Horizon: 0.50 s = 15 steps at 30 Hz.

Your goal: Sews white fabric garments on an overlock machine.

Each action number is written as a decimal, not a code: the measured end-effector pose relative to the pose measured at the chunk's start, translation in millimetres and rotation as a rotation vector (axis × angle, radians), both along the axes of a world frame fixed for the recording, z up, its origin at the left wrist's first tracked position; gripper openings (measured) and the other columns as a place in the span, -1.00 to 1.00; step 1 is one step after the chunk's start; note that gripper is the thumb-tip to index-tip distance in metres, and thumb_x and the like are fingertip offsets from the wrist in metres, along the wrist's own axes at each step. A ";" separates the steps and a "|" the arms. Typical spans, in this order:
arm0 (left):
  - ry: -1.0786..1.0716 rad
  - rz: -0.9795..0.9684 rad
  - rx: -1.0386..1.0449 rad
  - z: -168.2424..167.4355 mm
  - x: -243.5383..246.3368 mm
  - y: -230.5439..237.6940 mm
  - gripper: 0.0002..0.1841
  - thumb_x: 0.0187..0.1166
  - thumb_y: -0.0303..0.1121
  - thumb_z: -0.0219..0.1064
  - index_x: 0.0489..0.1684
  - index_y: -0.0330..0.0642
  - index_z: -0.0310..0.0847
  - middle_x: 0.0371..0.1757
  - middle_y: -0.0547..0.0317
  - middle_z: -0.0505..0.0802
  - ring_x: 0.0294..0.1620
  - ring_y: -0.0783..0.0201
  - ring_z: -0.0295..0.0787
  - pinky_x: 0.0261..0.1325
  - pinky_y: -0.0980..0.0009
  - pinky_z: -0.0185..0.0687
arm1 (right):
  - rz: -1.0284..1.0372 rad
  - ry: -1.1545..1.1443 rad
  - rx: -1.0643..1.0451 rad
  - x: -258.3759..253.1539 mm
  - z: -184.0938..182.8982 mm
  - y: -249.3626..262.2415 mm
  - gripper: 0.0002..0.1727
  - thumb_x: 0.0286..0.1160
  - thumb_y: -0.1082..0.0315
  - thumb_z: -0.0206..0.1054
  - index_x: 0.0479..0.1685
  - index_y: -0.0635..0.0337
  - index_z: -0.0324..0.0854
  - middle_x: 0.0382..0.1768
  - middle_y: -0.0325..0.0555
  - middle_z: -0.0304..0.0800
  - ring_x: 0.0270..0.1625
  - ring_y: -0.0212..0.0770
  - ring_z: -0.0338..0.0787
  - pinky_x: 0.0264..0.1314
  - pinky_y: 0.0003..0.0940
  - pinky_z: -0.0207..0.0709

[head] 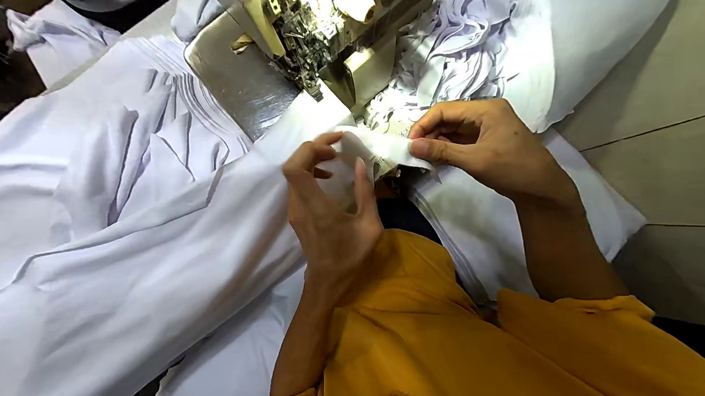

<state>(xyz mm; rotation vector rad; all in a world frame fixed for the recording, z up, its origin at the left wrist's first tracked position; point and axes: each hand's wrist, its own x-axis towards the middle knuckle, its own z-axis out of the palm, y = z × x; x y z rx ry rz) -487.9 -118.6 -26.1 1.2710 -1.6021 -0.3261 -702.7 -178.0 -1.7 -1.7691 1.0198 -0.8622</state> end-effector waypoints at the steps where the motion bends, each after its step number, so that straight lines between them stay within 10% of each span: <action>1: -0.071 -0.074 -0.054 2.6 2.0 0.7 -0.53 0.47 -0.40 0.45 0.29 -0.34 0.38 0.45 -0.21 0.64 0.45 0.03 0.61 0.39 0.15 0.59 | 0.043 -0.009 0.012 3.3 3.0 -1.0 -0.90 0.57 0.31 0.42 -0.11 0.11 0.76 -0.40 -0.34 0.76 -0.42 -0.50 0.71 -0.41 -0.67 0.62; 4: -0.095 -0.310 -0.097 1.5 -5.4 -8.8 -0.51 0.42 -0.46 0.48 0.35 -0.34 0.50 0.59 -0.35 0.48 0.67 -0.13 0.38 0.66 0.05 0.41 | 0.175 -0.051 0.055 16.6 12.7 -7.0 -0.89 0.55 0.32 0.40 -0.13 0.14 0.75 -0.38 -0.33 0.77 -0.38 -0.49 0.73 -0.33 -0.66 0.65; 11: -0.052 -0.295 -0.034 4.4 12.9 -12.5 -0.64 0.49 -0.72 0.29 0.27 -0.43 0.52 0.26 -0.13 0.78 -0.02 0.28 0.84 0.01 0.43 0.81 | 0.227 -0.015 0.100 23.7 17.5 -26.6 -0.87 0.58 0.30 0.38 -0.03 0.11 0.71 -0.45 -0.38 0.72 -0.46 -0.53 0.65 -0.43 -0.69 0.52; 15: -0.210 -0.316 -0.014 12.9 38.4 -15.6 -0.75 0.51 -0.69 0.26 0.03 -0.33 0.77 0.06 -0.05 0.80 0.01 0.27 0.77 0.06 0.46 0.71 | 0.195 -0.047 0.145 20.0 3.4 -34.2 -0.88 0.59 0.33 0.35 -0.04 0.12 0.70 -0.39 -0.35 0.77 -0.37 -0.51 0.73 -0.29 -0.64 0.63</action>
